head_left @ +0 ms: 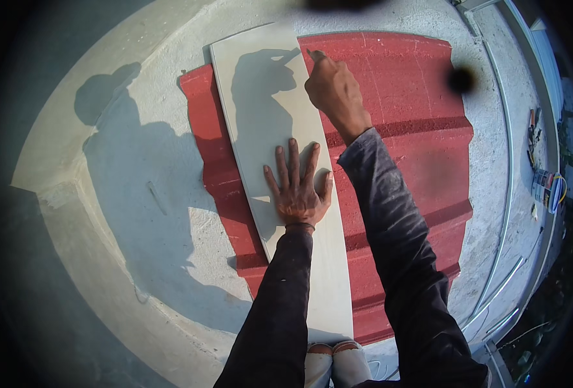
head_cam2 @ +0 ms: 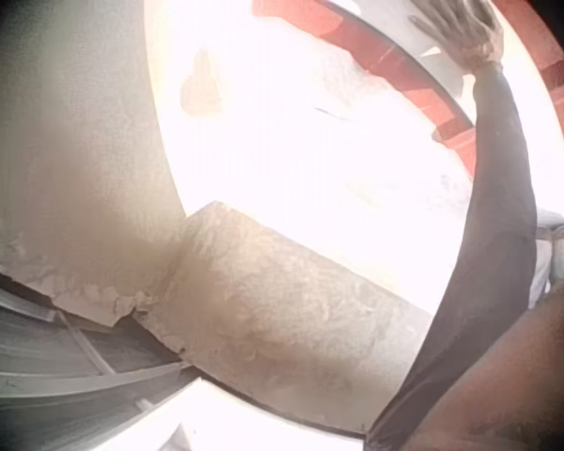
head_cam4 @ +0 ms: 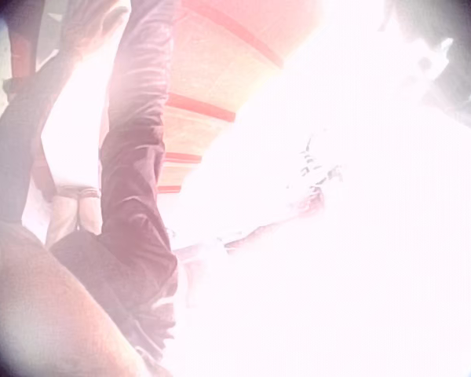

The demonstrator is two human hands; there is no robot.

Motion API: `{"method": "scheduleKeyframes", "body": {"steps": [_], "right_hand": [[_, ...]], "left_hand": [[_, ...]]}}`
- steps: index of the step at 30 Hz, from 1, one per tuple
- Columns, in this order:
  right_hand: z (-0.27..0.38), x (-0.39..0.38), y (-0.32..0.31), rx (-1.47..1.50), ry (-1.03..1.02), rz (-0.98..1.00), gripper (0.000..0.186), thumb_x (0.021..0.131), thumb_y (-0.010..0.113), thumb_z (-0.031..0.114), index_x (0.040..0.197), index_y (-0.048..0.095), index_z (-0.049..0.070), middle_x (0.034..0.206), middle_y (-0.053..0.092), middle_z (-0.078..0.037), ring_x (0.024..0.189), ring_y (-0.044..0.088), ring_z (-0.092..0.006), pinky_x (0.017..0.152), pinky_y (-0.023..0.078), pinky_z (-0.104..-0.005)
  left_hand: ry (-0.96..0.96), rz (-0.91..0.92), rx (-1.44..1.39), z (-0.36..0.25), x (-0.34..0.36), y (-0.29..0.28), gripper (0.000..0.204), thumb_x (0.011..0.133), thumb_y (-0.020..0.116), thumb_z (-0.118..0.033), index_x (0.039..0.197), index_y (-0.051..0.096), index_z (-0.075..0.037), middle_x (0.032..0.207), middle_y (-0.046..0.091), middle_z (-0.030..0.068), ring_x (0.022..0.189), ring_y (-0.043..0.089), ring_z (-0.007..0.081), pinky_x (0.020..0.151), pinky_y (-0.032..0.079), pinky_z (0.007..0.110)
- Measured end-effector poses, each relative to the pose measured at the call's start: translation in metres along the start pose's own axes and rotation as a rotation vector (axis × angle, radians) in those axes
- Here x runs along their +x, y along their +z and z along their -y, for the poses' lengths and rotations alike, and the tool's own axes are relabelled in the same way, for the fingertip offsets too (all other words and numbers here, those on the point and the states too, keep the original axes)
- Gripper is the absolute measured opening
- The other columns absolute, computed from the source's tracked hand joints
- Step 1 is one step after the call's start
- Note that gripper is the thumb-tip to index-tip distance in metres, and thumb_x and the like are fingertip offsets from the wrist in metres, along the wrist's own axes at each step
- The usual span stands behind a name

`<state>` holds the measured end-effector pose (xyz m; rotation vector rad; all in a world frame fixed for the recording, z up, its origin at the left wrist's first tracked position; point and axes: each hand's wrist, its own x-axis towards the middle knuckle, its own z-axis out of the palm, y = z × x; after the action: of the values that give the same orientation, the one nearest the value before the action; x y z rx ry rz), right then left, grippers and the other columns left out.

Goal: The person measures a red corrugated panel and a long beige board using a measuring tape and a pencil, drawing a line across the board.

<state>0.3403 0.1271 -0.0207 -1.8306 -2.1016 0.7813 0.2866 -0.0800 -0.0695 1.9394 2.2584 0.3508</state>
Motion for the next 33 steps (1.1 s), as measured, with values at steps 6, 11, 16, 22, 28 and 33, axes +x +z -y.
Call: {"method": "scheduleKeyframes", "body": {"steps": [6, 11, 16, 22, 28, 33], "right_hand": [[-0.002, 0.030, 0.009, -0.030, -0.060, -0.148, 0.024, 0.089, 0.055, 0.012, 0.108, 0.063, -0.001, 0.093, 0.068, -0.026, 0.090, 0.068, -0.0434, 0.075, 0.056, -0.0482], [-0.001, -0.017, 0.010, -0.054, 0.003, -0.078, 0.025, 0.091, 0.052, 0.011, 0.111, 0.057, -0.003, 0.093, 0.067, -0.026, 0.086, 0.068, -0.0431, 0.074, 0.057, -0.0485], [0.005, -0.003, 0.008, -0.062, -0.036, -0.145, 0.025, 0.090, 0.051, 0.010, 0.112, 0.055, -0.002, 0.091, 0.067, -0.026, 0.084, 0.069, -0.0419, 0.070, 0.056, -0.0488], [0.014, -0.039, 0.004, -0.016, 0.080, -0.048, 0.032, 0.089, 0.053, 0.009, 0.113, 0.047, -0.010, 0.078, 0.068, -0.024, 0.073, 0.070, -0.0395, 0.065, 0.057, -0.0470], [0.000, -0.004, 0.016, -0.071, 0.030, -0.182, 0.025, 0.087, 0.056, 0.011, 0.102, 0.049, -0.007, 0.075, 0.067, -0.024, 0.071, 0.069, -0.0404, 0.062, 0.055, -0.0465], [-0.006, -0.027, 0.039, -0.126, -0.064, -0.170, 0.018, 0.088, 0.053, 0.013, 0.094, 0.054, -0.004, 0.072, 0.065, -0.020, 0.067, 0.068, -0.0376, 0.058, 0.053, -0.0445]], "left_hand": [[0.007, 0.013, 0.037, -0.008, 0.003, -0.005, 0.063, 0.091, 0.054, -0.047, 0.150, 0.038, -0.031, 0.160, 0.027, 0.0105, 0.148, 0.023, 0.0342, 0.116, 0.015, 0.061], [-0.012, 0.056, 0.042, -0.001, -0.001, -0.004, 0.066, 0.088, 0.057, -0.045, 0.150, 0.038, -0.032, 0.161, 0.027, 0.0106, 0.148, 0.023, 0.0343, 0.116, 0.016, 0.061], [0.010, 0.001, 0.042, -0.006, 0.003, -0.004, 0.072, 0.084, 0.061, -0.043, 0.151, 0.037, -0.031, 0.161, 0.025, 0.0104, 0.149, 0.021, 0.0350, 0.116, 0.014, 0.061], [0.011, 0.080, 0.037, 0.002, -0.001, -0.003, 0.083, 0.072, 0.071, -0.034, 0.148, 0.039, -0.027, 0.162, 0.021, 0.0110, 0.150, 0.018, 0.0351, 0.118, 0.011, 0.061], [0.013, 0.059, 0.052, -0.007, 0.001, -0.002, 0.065, 0.087, 0.057, -0.046, 0.148, 0.041, -0.034, 0.160, 0.029, 0.0092, 0.147, 0.027, 0.0341, 0.116, 0.017, 0.062], [-0.004, 0.107, 0.115, 0.001, 0.001, -0.009, 0.067, 0.084, 0.059, -0.044, 0.148, 0.041, -0.033, 0.161, 0.027, 0.0098, 0.148, 0.025, 0.0340, 0.117, 0.013, 0.061]]}}
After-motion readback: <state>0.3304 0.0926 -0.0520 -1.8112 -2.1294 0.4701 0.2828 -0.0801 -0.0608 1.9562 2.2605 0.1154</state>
